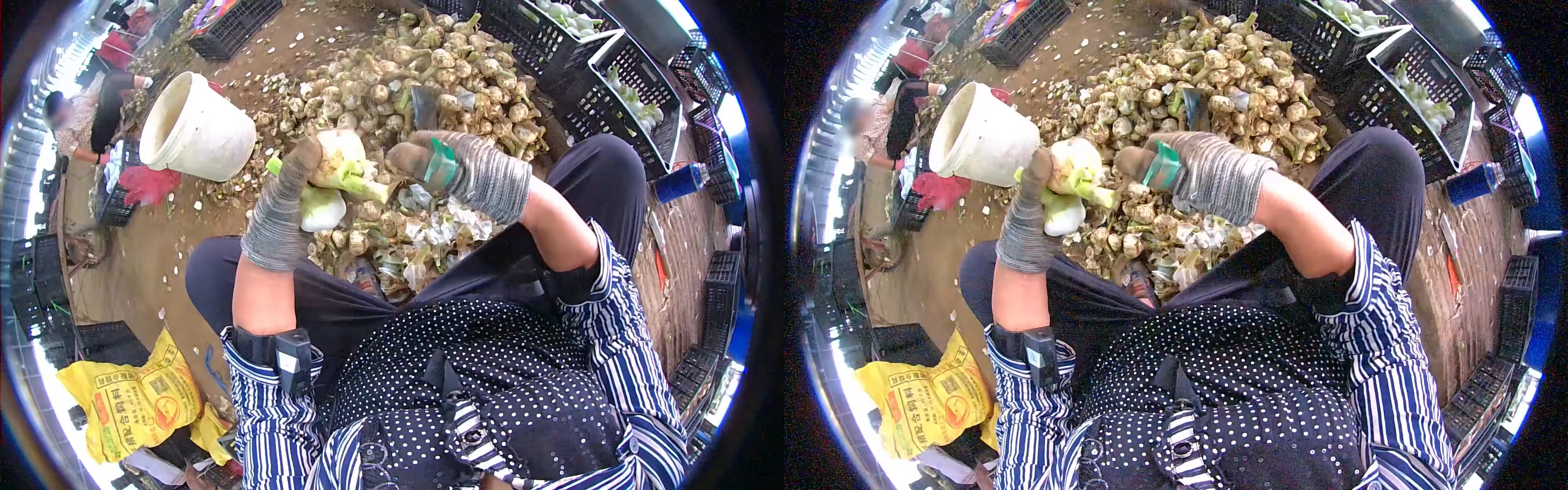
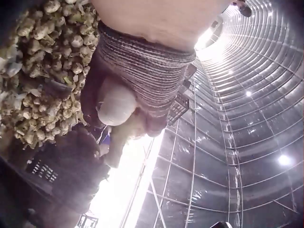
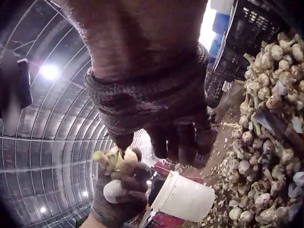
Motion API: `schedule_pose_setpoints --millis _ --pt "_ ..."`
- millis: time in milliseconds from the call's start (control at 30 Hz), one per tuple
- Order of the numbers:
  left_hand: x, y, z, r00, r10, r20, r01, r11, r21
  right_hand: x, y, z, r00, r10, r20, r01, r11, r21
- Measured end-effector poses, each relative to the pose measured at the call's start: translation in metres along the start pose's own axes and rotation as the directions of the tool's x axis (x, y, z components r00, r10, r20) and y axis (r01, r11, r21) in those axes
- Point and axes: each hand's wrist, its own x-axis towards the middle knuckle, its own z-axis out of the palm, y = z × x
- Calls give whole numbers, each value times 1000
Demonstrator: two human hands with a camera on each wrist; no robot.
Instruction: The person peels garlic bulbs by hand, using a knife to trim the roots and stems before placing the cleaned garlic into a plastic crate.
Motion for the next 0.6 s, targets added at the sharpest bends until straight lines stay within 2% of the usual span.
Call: schedule_pose_setpoints --millis 67,100,133,167,200,233,267,333,400,467,533,567,600 --pt "3 -4 -2 1000 13 -19 -13 1000 -12 8 25 5 999 0 35 0 1000 -12" --pt "7 -6 -4 1000 -19 6 19 998 66 9 36 6 997 5 74 -3 1000 -26" --pt "9 -8 -5 998 -53 27 49 989 143 5 19 8 997 12 73 -10 1000 -25" --pt "8 -7 0 995 -68 73 62 995 81 -2 -14 10 994 72 80 -47 959 -278" --pt "8 -9 3 995 -69 73 63 995 80 -6 -32 12 989 129 73 -73 854 -515" --pt "8 -10 4 997 6 80 -21 983 183 -6 -17 14 989 118 93 -79 934 -348" --pt "7 -10 5 992 79 95 -104 953 283 -4 -5 17 989 118 94 -78 934 -349" --pt "8 -11 2 990 99 97 -126 938 322 -4 5 24 994 105 8 -104 993 -62" --pt "8 -12 4 973 194 126 -231 825 516 -3 1 26 988 155 -16 -155 985 -73" --pt "8 -10 8 980 167 111 -201 833 515 -1 -5 28 940 340 -23 -339 940 19" --pt "8 -9 9 955 257 151 -293 716 634 -5 -10 26 944 320 -72 -322 947 -14" --pt "7 -8 11 955 256 153 -293 715 634 -4 -5 26 949 300 -99 -298 954 34" --pt "5 -7 14 948 267 174 -312 663 680 -4 2 25 951 280 -128 -272 959 80"
